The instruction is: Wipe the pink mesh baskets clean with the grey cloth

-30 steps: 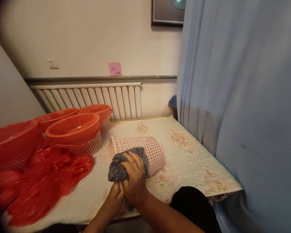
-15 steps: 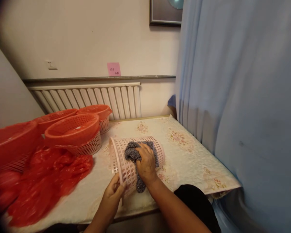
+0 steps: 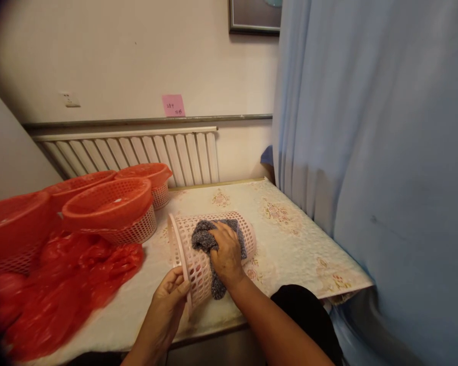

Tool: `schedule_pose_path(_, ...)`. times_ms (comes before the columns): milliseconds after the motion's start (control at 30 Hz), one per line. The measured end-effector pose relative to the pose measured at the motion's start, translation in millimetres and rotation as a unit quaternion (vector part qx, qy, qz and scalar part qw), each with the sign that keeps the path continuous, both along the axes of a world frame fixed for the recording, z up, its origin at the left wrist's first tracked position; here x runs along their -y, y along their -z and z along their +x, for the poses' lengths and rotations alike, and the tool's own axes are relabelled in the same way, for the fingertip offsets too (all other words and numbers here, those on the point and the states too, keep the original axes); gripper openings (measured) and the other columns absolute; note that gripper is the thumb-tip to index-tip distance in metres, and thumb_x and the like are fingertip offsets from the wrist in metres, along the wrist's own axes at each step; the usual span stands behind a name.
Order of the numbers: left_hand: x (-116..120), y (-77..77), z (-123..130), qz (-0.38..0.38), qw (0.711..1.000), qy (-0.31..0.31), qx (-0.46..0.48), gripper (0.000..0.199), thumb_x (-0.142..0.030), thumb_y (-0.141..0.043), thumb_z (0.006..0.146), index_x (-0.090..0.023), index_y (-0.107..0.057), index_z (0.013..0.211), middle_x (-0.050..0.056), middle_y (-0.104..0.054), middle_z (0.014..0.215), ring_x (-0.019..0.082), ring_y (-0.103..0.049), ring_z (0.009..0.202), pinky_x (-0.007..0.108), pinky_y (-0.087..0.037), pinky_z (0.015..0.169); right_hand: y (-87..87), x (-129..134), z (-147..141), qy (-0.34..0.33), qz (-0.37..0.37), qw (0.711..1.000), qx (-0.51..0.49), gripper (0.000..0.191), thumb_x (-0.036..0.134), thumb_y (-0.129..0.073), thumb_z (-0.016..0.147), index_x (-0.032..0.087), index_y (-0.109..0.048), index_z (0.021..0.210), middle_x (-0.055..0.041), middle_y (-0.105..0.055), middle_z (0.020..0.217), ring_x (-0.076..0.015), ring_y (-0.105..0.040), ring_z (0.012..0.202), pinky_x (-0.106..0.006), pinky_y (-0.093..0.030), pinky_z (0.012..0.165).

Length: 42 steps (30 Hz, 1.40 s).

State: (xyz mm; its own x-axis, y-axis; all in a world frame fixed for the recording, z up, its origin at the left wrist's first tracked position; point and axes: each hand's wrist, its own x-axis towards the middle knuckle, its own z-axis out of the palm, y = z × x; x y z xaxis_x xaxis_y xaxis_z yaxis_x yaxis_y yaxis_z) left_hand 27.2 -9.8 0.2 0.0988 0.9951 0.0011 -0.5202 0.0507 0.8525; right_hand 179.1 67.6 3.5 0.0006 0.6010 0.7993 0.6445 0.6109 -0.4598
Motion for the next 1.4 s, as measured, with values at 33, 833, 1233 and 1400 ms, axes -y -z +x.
schedule_pose_path(33,-0.1,-0.5,0.0,0.001,1.000,0.003,0.005,0.034,-0.022,-0.076,0.071,-0.017,-0.065,0.102,0.008,-0.071,0.103,0.023,-0.065,0.100,0.033,-0.051,0.087,-0.4,0.4,-0.2,0.001,-0.001,1.000,-0.002,0.056,0.001,-0.041,0.058,0.018,-0.063,0.107,-0.0075,-0.062,0.122,-0.0234,-0.048,0.122,-0.043,-0.038,0.107)
schedule_pose_path(833,-2.9,0.9,-2.3,-0.003,1.000,-0.009,-0.009,0.030,-0.019,-0.074,0.070,-0.016,-0.066,0.098,0.006,-0.072,0.097,0.021,-0.067,0.091,0.029,-0.052,0.081,-1.2,3.3,-0.5,-0.008,-0.008,1.000,-0.004,0.056,0.000,-0.041,0.058,0.018,-0.063,0.107,-0.0079,-0.061,0.123,-0.0238,-0.047,0.123,-0.045,-0.037,0.107)
schedule_pose_path(1233,-2.8,-3.1,-2.1,-0.022,1.000,-0.007,0.001,0.030,-0.019,-0.078,0.064,-0.015,-0.068,0.092,0.006,-0.074,0.090,0.020,-0.069,0.084,0.029,-0.052,0.079,2.2,1.6,-1.2,-0.009,-0.004,1.000,-0.003,0.059,0.000,-0.041,0.057,0.018,-0.063,0.108,-0.0080,-0.061,0.124,-0.0239,-0.047,0.124,-0.045,-0.036,0.108)
schedule_pose_path(1400,-3.5,-2.5,-2.4,-0.026,1.000,-0.015,0.006,0.031,-0.019,-0.079,0.062,-0.014,-0.068,0.090,0.006,-0.074,0.087,0.020,-0.069,0.082,0.029,-0.053,0.078,2.7,1.4,-1.4,-0.013,-0.001,1.000,-0.002,0.058,0.000,-0.041,0.059,0.019,-0.062,0.110,-0.0068,-0.060,0.125,-0.0242,-0.047,0.125,-0.046,-0.037,0.107)
